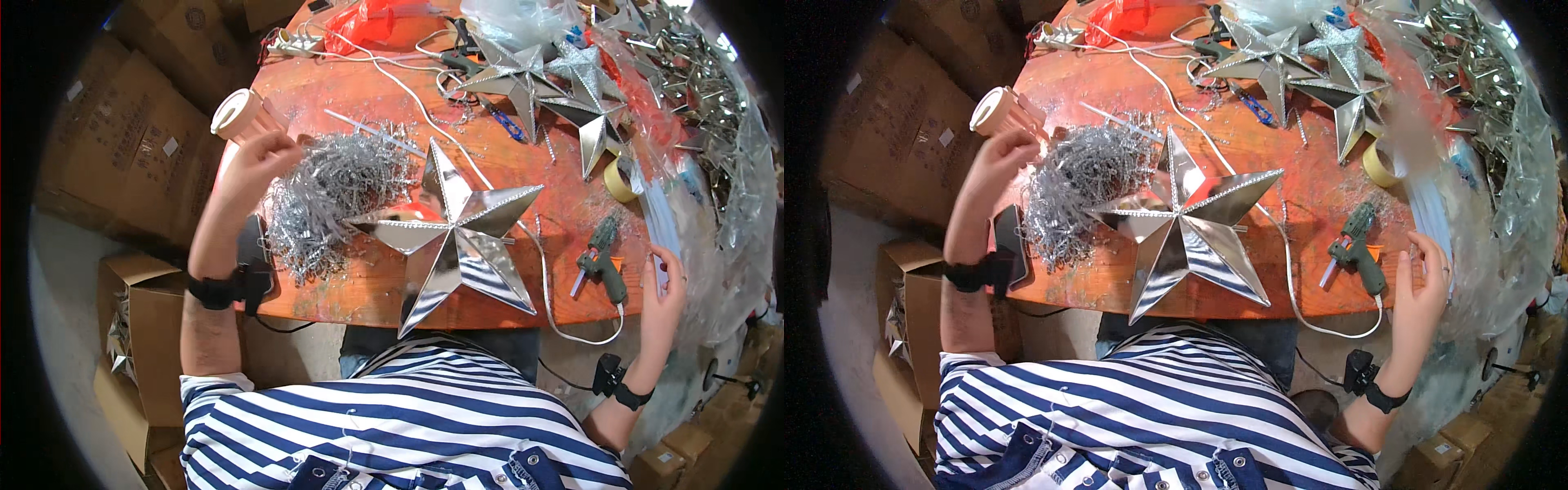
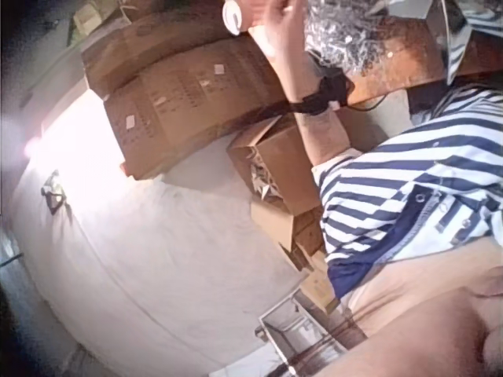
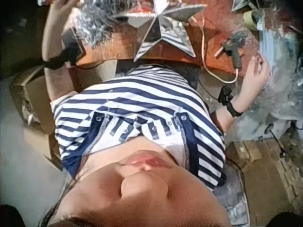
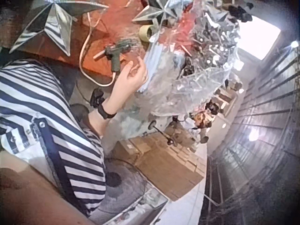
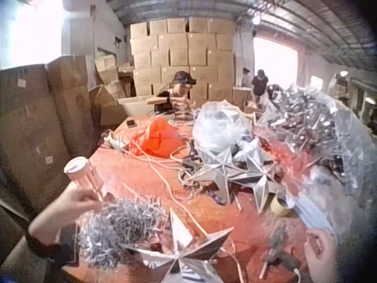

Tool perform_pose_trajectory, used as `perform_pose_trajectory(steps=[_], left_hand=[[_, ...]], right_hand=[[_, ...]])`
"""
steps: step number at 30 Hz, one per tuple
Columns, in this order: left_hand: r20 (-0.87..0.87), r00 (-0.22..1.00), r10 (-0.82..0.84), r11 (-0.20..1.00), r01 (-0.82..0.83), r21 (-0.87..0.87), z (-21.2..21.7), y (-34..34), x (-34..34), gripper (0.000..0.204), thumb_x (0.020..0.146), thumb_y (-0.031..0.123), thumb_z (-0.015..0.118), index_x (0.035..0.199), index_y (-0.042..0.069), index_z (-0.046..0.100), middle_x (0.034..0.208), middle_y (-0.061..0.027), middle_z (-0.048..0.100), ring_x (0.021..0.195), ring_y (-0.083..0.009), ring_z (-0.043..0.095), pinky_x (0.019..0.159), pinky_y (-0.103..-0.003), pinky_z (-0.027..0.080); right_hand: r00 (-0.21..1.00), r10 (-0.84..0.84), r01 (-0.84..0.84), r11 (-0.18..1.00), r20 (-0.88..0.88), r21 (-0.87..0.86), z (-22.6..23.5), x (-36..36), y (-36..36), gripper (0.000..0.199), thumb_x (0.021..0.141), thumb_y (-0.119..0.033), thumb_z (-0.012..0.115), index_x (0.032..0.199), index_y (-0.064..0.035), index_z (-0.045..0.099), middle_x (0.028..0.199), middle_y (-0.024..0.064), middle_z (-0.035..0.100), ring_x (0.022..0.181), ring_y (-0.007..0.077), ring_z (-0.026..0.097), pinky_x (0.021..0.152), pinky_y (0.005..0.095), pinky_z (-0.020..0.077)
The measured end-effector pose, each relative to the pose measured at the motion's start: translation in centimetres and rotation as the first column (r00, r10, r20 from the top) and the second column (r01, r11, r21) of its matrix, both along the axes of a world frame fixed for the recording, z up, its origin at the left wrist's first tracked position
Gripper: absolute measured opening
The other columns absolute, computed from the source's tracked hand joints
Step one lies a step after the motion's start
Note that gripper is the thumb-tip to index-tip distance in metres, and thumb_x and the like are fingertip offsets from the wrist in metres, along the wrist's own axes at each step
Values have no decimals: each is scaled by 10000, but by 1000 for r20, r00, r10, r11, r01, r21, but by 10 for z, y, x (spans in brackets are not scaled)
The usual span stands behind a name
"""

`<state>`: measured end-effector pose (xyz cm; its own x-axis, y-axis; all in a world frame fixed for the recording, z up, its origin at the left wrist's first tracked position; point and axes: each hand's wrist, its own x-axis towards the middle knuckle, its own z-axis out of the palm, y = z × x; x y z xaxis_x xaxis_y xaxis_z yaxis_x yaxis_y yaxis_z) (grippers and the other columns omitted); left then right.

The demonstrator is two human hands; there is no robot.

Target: Applying decorative silver trim to star ornaments using a hot glue gun.

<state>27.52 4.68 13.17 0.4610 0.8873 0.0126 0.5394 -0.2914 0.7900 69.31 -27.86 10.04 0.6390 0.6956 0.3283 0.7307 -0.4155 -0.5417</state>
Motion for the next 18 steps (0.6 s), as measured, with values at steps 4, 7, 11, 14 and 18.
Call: perform_pose_trajectory(steps=[4,7,11,14,18], left_hand=[[483,876,3,986,78,-148,75,27,-4,143,944,241,536,888,116,577,871,12,609,807,-80,551,746,-226,405],[720,694,15,999,22,-42,120,38,17,161,980,240,520,938,91,565,802,9,549,733,-112,512,692,-268,423],[761,566,-317,869,494,-6,179,53,5,125,960,223,557,984,106,595,779,9,566,704,-87,536,622,-231,425],[664,683,-304,952,235,195,209,41,15,196,975,267,579,1005,74,569,742,42,445,597,-58,429,526,-187,335],[358,928,-108,944,-17,329,201,15,46,241,964,326,594,1050,101,582,778,38,560,599,-62,528,563,-200,405]], right_hand=[[998,59,-60,997,15,40,13,-5,13,173,916,-74,576,1070,-21,635,1096,106,630,1050,266,552,955,368,408],[986,131,-136,990,100,43,23,-11,19,145,901,-63,586,1027,-13,637,1049,108,639,1016,264,555,923,363,422],[964,246,-258,958,99,125,44,-29,30,106,871,-36,611,970,-7,640,1018,110,645,987,273,566,876,357,443],[946,323,-323,925,35,198,71,-43,43,73,863,-27,616,924,-2,646,955,112,654,934,272,588,830,355,461],[887,446,-462,865,119,198,85,-60,63,73,847,-53,644,904,-11,663,870,105,665,853,277,604,779,360,470]])
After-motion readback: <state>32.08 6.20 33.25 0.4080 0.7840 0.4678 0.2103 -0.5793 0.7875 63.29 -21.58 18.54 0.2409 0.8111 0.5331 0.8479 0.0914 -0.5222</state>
